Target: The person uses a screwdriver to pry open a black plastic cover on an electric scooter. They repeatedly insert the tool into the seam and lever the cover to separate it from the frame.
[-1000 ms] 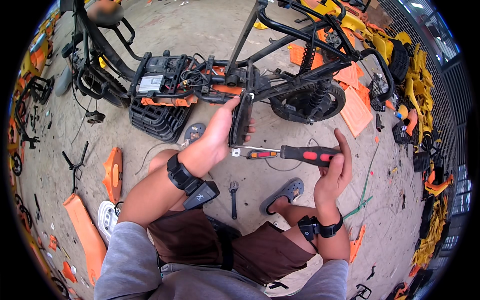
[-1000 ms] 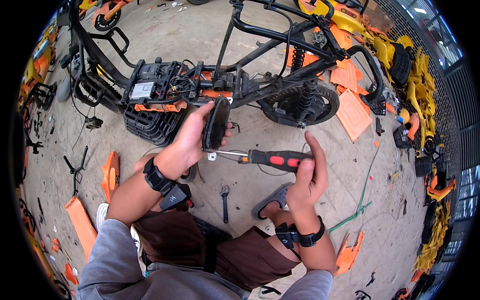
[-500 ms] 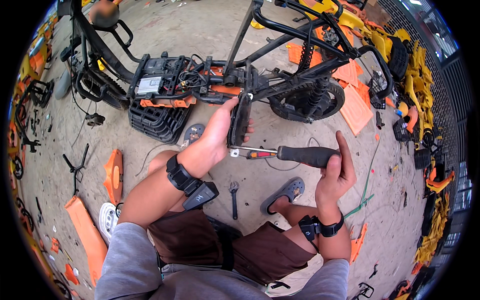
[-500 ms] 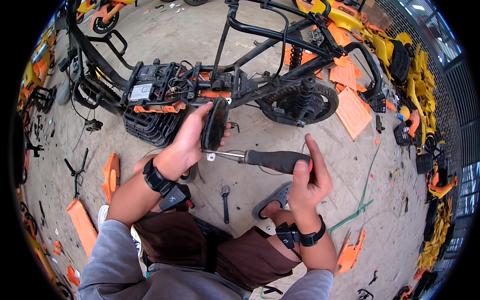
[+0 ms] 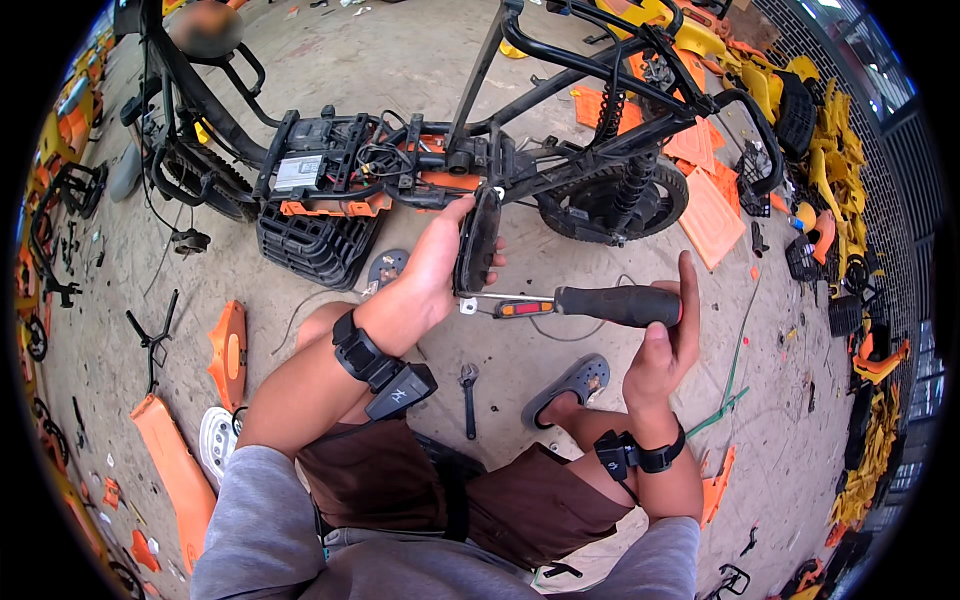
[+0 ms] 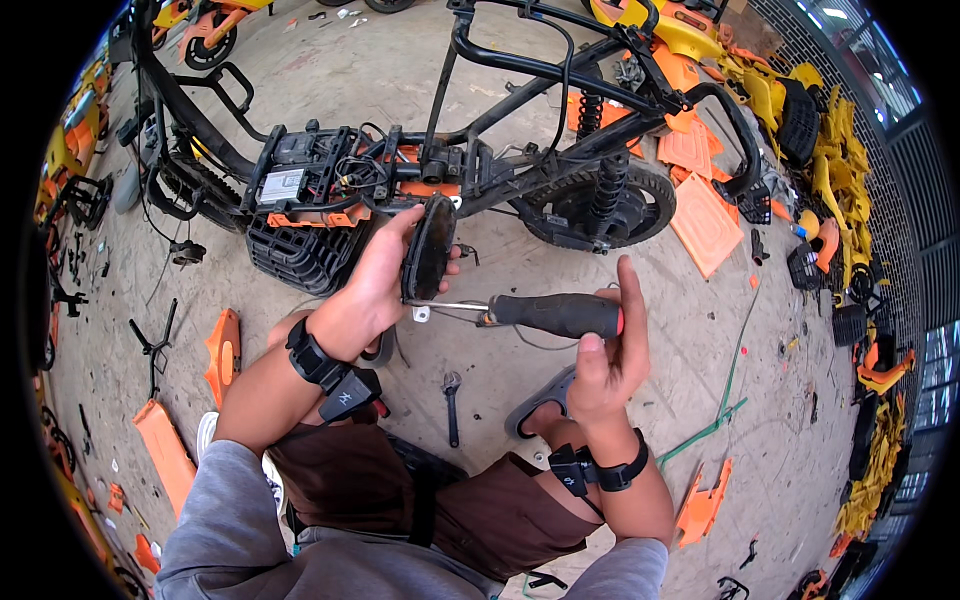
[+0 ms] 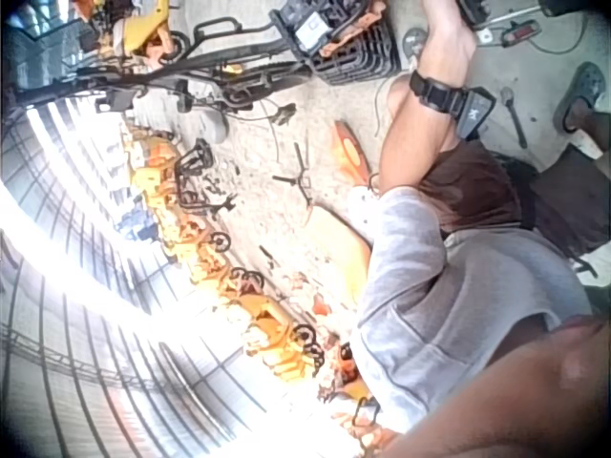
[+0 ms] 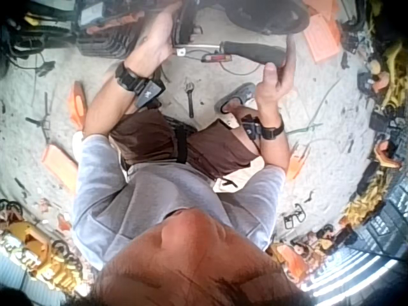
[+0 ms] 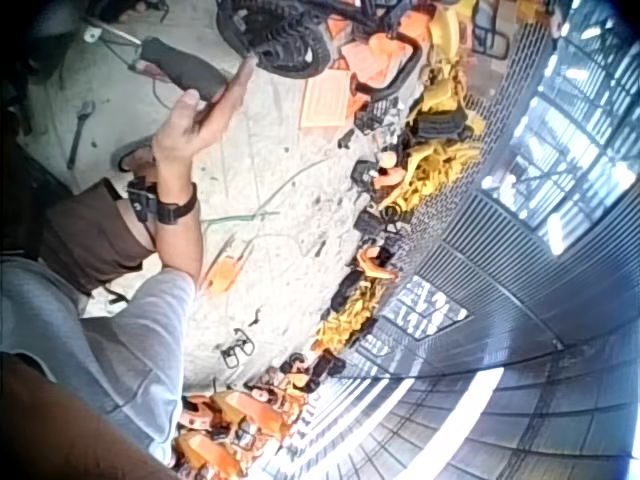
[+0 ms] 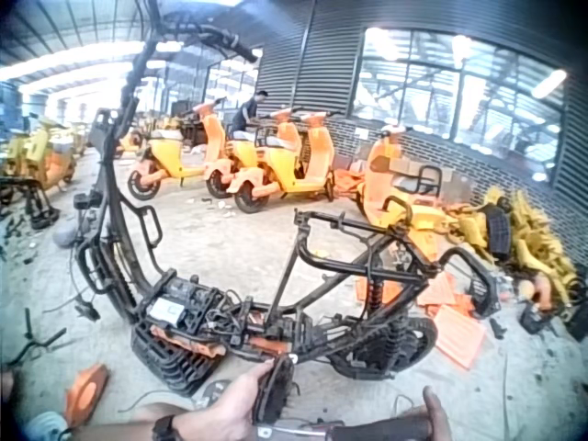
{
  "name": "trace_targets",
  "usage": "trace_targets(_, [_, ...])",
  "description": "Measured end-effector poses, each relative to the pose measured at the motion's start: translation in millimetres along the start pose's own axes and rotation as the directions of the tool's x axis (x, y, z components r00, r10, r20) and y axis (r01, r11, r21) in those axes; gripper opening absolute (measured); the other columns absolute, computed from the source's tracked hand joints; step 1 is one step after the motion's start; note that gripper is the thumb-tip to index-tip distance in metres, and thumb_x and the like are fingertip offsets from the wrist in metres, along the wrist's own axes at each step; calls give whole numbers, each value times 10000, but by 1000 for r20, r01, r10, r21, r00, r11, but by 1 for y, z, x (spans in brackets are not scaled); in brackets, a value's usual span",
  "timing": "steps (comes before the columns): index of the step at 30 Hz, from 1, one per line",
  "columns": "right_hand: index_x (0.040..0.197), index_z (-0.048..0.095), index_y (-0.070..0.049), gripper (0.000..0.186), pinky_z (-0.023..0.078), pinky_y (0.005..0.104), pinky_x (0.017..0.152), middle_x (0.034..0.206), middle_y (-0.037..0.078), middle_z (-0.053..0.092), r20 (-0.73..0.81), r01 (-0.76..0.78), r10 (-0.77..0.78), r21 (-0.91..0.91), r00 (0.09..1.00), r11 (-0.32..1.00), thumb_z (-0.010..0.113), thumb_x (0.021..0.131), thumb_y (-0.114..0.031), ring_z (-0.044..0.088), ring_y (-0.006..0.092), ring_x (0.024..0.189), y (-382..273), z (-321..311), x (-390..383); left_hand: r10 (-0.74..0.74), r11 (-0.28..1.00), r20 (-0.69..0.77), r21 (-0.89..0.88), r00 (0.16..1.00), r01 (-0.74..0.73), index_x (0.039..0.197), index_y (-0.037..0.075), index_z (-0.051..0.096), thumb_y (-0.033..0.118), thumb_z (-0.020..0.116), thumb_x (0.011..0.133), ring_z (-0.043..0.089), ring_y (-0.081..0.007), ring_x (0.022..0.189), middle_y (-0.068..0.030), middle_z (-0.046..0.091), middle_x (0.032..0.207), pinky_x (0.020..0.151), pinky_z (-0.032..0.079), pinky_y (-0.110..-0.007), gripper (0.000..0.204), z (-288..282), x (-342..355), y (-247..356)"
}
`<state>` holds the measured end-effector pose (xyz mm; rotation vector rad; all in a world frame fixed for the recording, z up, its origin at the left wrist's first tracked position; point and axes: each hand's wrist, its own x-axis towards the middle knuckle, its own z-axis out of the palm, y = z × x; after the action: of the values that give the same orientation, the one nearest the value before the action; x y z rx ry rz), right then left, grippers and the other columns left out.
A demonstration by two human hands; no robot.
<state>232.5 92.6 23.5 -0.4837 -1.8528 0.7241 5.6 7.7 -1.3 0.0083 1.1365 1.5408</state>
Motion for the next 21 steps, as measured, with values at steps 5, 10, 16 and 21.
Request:
trace_targets(5, [1473, 349, 40, 705, 446, 247, 713, 902, 69, 578, 135, -333, 332, -22, 933, 943, 461, 967, -438, 537, 120, 764, -12, -14, -4, 1, 1000, -3, -8, 1000, -1, 1148, 41, 571, 458, 446, 986, 652, -225, 775, -136, 662, 932, 632, 533, -354, 464, -5, 0, 0])
trace_targets(10, [1457, 377, 39, 669, 409, 222, 648, 845, 31, 573, 35, -66, 66, -2, 997, 998, 437, 975, -420, 503, 83, 707, -9, -1, -2, 6, 1000, 8, -4, 1000, -6, 1139, 41, 573, 459, 447, 985, 650, -224, 779, -136, 662, 933, 634, 533, -353, 463, -2, 2, -2])
trace_targets(16, [1472, 348, 24, 646, 430, 257, 702, 892, 50, 577, 130, -218, 221, -39, 966, 975, 470, 959, -350, 522, 102, 718, -15, -8, 2, 1, 1000, -19, 2, 1000, -1, 1139, 39, 573, 456, 443, 986, 651, -225, 771, -137, 664, 933, 623, 535, -351, 462, -5, 1, 0])
trace_targets(21, [1448, 387, 16, 579, 400, 230, 634, 855, 41, 612, 46, 29, -29, -8, 999, 1000, 463, 993, -334, 471, 75, 657, -10, 7, 3, 12, 1000, 9, -6, 1000, -12, 1134, 35, 575, 456, 446, 985, 652, -225, 767, -135, 666, 927, 618, 536, -351, 465, -3, 3, -2])
